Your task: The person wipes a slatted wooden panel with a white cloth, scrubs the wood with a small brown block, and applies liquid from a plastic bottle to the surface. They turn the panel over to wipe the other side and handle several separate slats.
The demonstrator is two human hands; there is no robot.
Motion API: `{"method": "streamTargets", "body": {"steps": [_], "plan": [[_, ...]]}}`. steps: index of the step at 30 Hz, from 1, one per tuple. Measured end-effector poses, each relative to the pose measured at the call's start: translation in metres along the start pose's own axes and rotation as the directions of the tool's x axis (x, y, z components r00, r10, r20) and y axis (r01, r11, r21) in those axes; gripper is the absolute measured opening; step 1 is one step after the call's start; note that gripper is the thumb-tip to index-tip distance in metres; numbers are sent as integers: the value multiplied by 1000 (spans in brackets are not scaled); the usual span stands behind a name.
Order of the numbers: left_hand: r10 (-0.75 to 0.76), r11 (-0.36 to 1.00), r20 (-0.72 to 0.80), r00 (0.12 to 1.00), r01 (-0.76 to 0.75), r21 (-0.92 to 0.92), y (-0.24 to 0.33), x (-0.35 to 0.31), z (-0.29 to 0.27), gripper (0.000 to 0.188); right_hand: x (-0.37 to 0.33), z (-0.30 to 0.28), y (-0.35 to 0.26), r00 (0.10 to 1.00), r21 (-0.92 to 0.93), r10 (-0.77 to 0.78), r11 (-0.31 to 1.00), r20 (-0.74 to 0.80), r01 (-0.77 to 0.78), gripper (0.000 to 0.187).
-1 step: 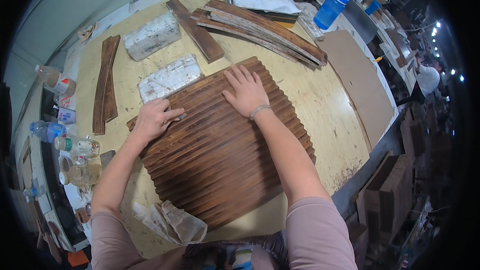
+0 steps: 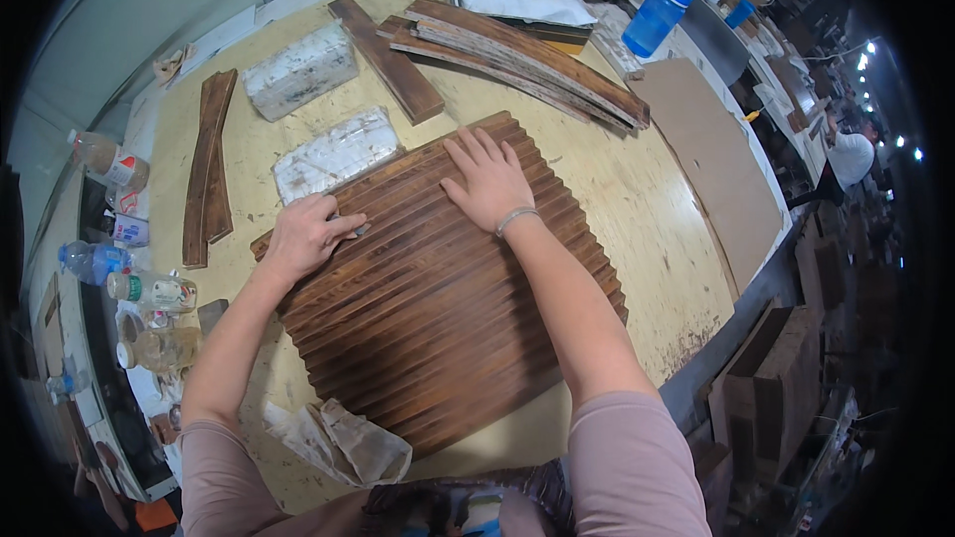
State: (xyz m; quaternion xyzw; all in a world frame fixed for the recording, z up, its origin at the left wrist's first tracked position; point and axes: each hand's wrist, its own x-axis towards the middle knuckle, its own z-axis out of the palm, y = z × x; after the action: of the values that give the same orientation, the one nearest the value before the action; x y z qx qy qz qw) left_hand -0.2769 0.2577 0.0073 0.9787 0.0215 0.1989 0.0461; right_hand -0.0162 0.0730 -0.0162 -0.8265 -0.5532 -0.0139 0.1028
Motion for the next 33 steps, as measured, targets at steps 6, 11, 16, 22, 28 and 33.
{"method": "streamTargets", "body": {"steps": [6,11,16,22,28,33], "plan": [[5,999,-2,1000,-4,46,7,3,0,34,1,-2,0,999,-19,12,1000,33,-12,63],[21,997,15,1000,-23,80,13,12,5,36,1,-2,-3,999,-21,11,1000,36,-10,63],[33,998,16,999,-33,45,9,5,-3,37,0,-3,-1,999,-23,21,1000,35,-20,62],[4,995,2,1000,-4,101,16,14,5,41,1,-4,-2,999,-23,12,1000,32,-11,61],[-40,996,-14,999,41,75,14,3,1,40,-1,-1,0,1000,-17,10,1000,7,-10,61],[-121,992,-128,984,125,20,20,10,8,27,1,-2,-4,1000,-12,16,1000,25,-15,61]]}}
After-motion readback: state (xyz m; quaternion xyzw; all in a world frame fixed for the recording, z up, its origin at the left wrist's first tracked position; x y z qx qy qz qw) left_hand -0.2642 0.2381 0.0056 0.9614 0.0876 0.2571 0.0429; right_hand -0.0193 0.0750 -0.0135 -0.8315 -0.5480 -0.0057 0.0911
